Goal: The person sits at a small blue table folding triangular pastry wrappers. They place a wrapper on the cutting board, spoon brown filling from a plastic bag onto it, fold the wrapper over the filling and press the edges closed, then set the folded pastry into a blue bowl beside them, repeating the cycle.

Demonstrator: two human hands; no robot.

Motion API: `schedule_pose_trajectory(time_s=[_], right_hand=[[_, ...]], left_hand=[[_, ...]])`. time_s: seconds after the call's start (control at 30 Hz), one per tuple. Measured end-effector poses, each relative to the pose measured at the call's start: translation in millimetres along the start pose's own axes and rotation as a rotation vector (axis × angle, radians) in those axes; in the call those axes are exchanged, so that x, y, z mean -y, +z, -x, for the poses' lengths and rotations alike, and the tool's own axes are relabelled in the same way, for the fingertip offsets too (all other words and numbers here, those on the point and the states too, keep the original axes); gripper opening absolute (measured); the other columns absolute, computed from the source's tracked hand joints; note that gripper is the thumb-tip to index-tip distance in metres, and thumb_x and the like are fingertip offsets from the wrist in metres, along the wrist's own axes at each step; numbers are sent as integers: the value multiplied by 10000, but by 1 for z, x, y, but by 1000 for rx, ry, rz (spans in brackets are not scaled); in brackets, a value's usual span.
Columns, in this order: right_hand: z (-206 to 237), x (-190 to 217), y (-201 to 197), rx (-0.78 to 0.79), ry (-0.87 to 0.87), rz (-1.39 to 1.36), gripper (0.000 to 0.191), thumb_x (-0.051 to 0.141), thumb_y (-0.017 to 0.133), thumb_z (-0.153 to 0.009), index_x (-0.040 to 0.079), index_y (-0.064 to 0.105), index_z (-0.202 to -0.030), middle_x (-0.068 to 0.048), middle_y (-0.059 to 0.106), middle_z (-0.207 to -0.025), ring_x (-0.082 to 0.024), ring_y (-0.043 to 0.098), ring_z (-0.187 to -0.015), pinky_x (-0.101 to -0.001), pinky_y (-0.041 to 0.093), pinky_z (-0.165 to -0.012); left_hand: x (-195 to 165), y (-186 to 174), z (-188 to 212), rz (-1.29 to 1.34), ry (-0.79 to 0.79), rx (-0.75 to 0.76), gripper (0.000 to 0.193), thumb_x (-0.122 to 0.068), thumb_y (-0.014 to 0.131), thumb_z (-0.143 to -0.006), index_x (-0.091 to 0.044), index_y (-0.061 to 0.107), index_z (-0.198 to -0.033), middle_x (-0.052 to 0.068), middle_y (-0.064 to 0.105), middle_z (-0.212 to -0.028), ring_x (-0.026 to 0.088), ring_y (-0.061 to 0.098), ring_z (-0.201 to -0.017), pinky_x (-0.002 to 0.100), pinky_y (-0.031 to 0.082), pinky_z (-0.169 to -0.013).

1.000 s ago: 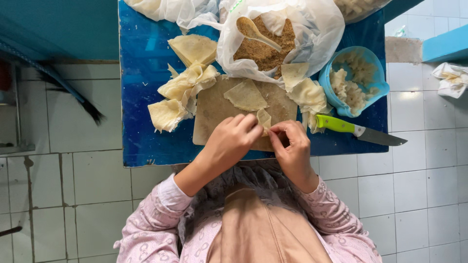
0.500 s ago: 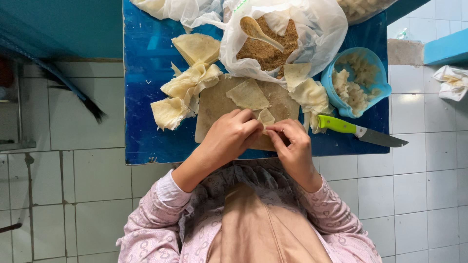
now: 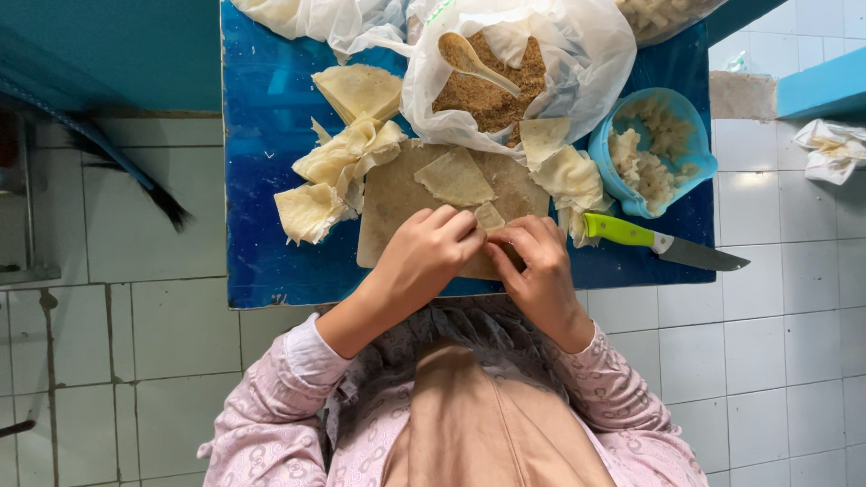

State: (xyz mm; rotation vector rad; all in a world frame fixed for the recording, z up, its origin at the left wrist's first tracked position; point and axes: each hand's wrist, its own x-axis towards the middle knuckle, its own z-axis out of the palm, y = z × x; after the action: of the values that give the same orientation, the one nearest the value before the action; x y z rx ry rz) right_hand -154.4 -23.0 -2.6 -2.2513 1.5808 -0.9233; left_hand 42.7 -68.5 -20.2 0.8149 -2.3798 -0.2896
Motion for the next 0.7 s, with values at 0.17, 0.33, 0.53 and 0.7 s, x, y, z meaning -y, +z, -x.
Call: schedule_pose_trajectory(time_s=[0.17,0.33,0.53,0.7], right_hand=[[-2,-6,4,32,108,-68,109,54,753,-905,44,687,-992,-103,662,-985,-313,609,-936,-396,476,-834],[4,0,-5,59,-92,105,208,53,761,-858,44,694,-1054,-108,649,-1066,-316,593,-986,-419,447,-882],[-5,3,-10,133,-114,122,174,66,747,-871,64,699,-1038,-80,656,-1061,-295,596,-1015,-411,419,-874],[-15,-1,-15,216,-116,110,146,76,719,-896,54,695,-1038,-83,652,-1047,-303,590,-1004,-414,418,-868]], left_hand=[[4,-4,0,-71,52,1,271,-161,635,-828,-60,686,-1074,41,608,-987,216,618,-968,346,494,-818],[-1,-2,2,-106,46,17,220,-139,632,-838,-70,671,-1043,53,618,-1000,223,623,-978,351,498,-820],[-5,-2,-2,120,-193,19,99,-185,678,-897,-95,646,-925,82,608,-919,287,610,-918,401,505,-780],[-17,-4,2,115,-187,-49,162,-136,666,-914,-46,659,-1047,87,612,-935,284,611,-886,403,506,-770]])
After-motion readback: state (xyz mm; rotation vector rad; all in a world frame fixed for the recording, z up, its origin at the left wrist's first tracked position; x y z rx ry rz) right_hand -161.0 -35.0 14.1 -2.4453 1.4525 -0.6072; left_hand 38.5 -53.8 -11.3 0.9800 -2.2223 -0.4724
